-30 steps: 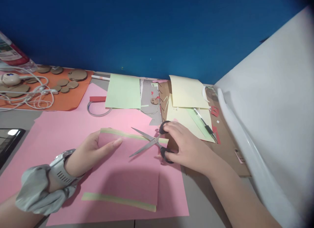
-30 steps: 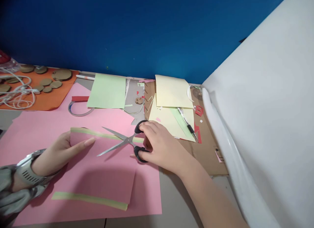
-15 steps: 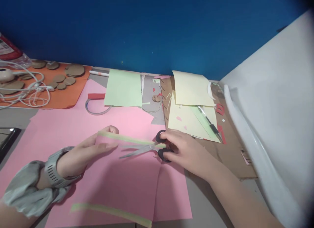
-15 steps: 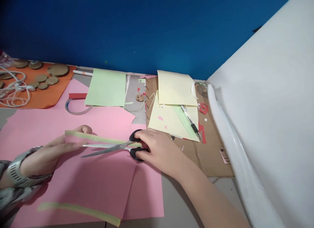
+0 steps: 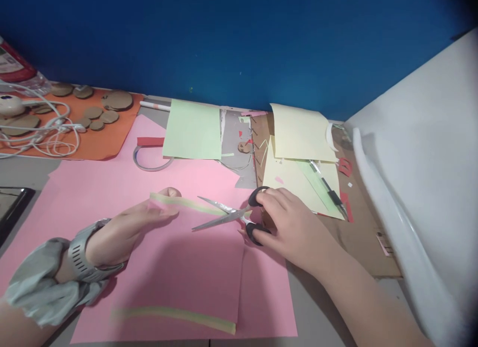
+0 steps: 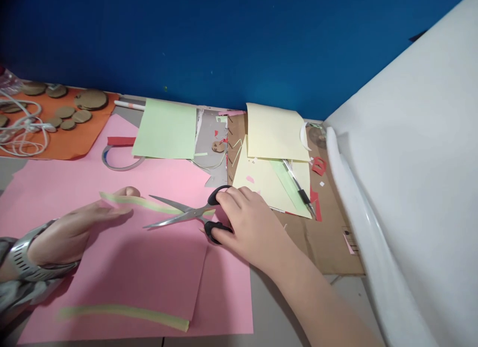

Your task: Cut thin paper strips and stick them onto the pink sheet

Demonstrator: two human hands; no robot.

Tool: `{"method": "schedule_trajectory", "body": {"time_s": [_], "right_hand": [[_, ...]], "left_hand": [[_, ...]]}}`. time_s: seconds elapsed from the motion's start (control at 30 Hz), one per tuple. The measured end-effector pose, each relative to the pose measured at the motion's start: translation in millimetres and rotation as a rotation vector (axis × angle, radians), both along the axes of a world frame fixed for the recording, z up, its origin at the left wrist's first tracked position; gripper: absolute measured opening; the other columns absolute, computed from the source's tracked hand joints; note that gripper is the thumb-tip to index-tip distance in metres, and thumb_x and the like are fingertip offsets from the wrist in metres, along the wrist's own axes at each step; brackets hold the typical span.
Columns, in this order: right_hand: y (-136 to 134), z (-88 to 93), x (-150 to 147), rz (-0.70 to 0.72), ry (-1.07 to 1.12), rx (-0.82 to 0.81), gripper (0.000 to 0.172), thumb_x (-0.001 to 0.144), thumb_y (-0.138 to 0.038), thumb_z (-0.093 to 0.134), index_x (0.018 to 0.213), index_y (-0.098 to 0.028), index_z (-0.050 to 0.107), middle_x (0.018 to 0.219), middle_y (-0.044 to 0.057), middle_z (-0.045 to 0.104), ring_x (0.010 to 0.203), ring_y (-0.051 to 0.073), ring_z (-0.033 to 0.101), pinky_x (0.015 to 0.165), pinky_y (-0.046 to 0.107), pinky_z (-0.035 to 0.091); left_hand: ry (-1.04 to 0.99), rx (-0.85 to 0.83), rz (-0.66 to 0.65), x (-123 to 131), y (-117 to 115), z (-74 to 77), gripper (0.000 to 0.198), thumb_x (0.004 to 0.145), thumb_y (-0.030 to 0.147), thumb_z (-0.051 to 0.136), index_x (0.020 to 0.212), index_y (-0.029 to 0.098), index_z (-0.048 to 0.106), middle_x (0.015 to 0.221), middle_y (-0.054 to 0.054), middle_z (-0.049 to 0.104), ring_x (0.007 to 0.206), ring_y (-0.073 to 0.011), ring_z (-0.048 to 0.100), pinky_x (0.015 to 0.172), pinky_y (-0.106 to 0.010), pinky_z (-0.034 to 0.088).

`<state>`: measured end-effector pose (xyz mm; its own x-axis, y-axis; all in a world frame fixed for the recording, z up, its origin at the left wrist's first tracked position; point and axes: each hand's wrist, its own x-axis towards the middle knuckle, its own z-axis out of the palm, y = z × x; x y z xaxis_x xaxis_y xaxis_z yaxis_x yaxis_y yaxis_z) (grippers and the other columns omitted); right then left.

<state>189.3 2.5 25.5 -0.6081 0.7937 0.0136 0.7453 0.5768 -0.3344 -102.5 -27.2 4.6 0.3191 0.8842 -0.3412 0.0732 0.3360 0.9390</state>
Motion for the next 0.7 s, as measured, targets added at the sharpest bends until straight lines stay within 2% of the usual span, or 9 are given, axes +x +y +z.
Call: {"method": "schedule_trajectory", "body": {"time_s": [0.1,0.2,0.33,0.4,0.5,0.6,0.7], "right_hand": [[-1.1,-3.2,0.0,0.008,0.005,0.036,0.025,0.077,-0.022,0.056,0.100,-0.019,0.049,0.102,0.010,0.059,0.090,0.027,0.052,0.075,0.038,0.041],[-1.2,-5.2,-0.2,0.022,0.001,0.040,0.025,0.077,-0.022,0.056,0.101,-0.019,0.049,0.102,0.010,0.059,0.090,0.027,0.052,0.075,0.038,0.041],[-0.3,-5.5,-1.0,0.031,-0.012,0.045,0.022,0.078,-0.022,0.056,0.099,-0.019,0.049,0.102,0.009,0.060,0.089,0.026,0.052,0.075,0.037,0.042],[0.0,-5.2,-1.2,0.035,-0.019,0.050,0.022,0.078,-0.022,0.056,0.099,-0.019,0.050,0.101,0.009,0.060,0.089,0.025,0.051,0.075,0.037,0.042],[0.3,-5.2,-0.8,0.045,-0.035,0.059,0.023,0.079,-0.023,0.057,0.100,-0.018,0.050,0.101,0.009,0.060,0.088,0.025,0.051,0.075,0.036,0.041],[0.9,-6.1,0.0,0.057,-0.062,0.075,0.020,0.081,-0.024,0.057,0.099,-0.018,0.050,0.100,0.009,0.060,0.087,0.025,0.051,0.073,0.036,0.040],[1.7,-7.5,0.8,0.060,-0.096,0.110,0.014,0.084,-0.026,0.054,0.096,-0.018,0.051,0.097,0.010,0.061,0.086,0.026,0.052,0.072,0.037,0.038]], "left_hand": [[-0.002,-0.005,0.025,-2.1,-1.0,-2.1,0.018,0.088,0.032,0.051,0.095,0.020,0.063,0.094,-0.001,0.059,0.096,-0.0176,0.052,0.088,-0.032,0.043],[-0.082,-0.032,0.032,1.0,-0.2,1.9,0.014,0.087,0.027,0.053,0.095,0.020,0.063,0.093,0.000,0.060,0.098,-0.0173,0.053,0.090,-0.031,0.042],[-0.324,-0.231,-0.044,8.6,2.5,11.9,0.011,0.089,0.025,0.050,0.088,0.020,0.059,0.083,0.002,0.060,0.077,-0.0127,0.056,0.076,-0.026,0.046],[-0.364,-0.261,-0.035,10.5,3.1,14.8,0.010,0.088,0.024,0.050,0.086,0.019,0.058,0.081,0.002,0.058,0.070,-0.0104,0.055,0.072,-0.024,0.046],[-0.306,-0.256,-0.008,10.7,2.9,15.8,0.010,0.087,0.025,0.051,0.081,0.018,0.055,0.079,0.003,0.055,0.068,-0.0096,0.053,0.071,-0.023,0.045],[-0.214,-0.235,-0.020,9.7,2.6,14.8,0.012,0.084,0.030,0.052,0.079,0.019,0.052,0.081,0.001,0.056,0.074,-0.0144,0.054,0.072,-0.028,0.045],[-0.053,-0.116,0.026,9.1,3.7,11.9,0.016,0.080,0.035,0.056,0.082,0.019,0.058,0.088,-0.001,0.057,0.085,-0.0184,0.053,0.075,-0.032,0.044]]}}
